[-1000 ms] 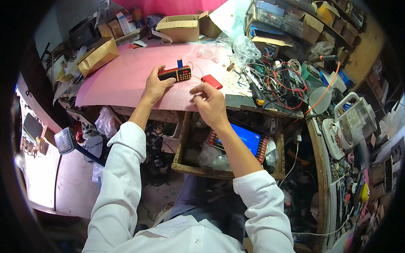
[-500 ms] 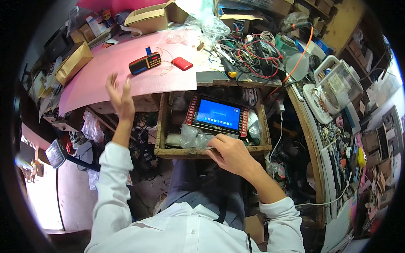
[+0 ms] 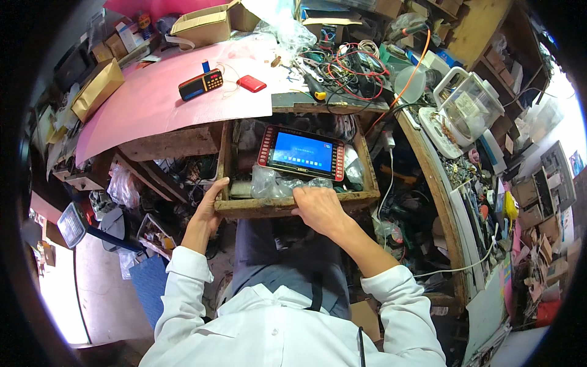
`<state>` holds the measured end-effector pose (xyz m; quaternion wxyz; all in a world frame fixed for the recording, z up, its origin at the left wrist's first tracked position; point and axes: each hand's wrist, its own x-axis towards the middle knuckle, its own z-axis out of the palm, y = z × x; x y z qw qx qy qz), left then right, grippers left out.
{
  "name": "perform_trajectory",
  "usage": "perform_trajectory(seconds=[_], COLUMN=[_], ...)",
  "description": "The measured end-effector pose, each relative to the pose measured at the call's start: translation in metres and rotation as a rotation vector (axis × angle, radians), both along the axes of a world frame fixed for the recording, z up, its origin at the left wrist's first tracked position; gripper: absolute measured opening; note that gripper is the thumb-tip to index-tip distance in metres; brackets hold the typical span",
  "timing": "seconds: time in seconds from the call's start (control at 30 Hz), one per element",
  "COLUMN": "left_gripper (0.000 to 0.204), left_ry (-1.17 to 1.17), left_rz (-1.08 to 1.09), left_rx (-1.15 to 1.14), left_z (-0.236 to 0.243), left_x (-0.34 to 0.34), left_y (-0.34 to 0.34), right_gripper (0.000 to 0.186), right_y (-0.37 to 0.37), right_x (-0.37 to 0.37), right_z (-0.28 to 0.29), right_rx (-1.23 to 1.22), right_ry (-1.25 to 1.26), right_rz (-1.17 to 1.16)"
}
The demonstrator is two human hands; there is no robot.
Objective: The person handles a small electronic device with a screen and buttons, pressing keys and observing the display. They then pick up a handheld remote control, press buttons, and place it back on the table. Finally, they rummage through a drawer and handle a small orange tool.
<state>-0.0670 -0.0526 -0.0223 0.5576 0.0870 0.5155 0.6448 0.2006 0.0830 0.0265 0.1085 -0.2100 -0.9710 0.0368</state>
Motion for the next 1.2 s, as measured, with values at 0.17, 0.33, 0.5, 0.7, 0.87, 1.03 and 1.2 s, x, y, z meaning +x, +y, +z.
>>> perform_trajectory(seconds=[0.17,0.33,0.5,0.7,0.87,1.03,1.2], left_gripper=[0.054,0.048,0.053,0.076,0.084,0.092,0.094], left_ry=[-0.054,-0.086,-0.041,-0.065,-0.044,-0.014,-0.03], left_rz=[0.025,-0.034,-0.019,-0.004,0.004,-0.031,-0.019], left_rx=[0.018,0.057,0.137,0.118,0.094,0.084,0.085], left_z=[-0.007,-0.022,-0.018,-0.041,-0.061,-0.073,-0.077], left_x=[0.007,0.019,0.048,0.069,0.073,0.074,0.076], left_y=[0.0,-0.033,-0.078,-0.105,-0.107,-0.111,-0.113], right_gripper=[0.034,0.033,0.031,0.022,0.008,0.007,0.008], right_y=[-0.009,-0.036,-0.076,-0.096,-0.094,-0.091,-0.087], right_x=[0.001,0.027,0.049,0.071,0.076,0.077,0.07], right_z=[0.008,0.018,0.017,-0.001,-0.024,-0.031,-0.022], right_rx=[0.023,-0.014,-0.057,-0.083,-0.027,-0.063,-0.11], right_ry=[-0.043,-0.065,-0.105,-0.1,-0.12,-0.139,-0.224], right_rz=[-0.064,-0.006,0.064,0.115,0.151,0.195,0.225])
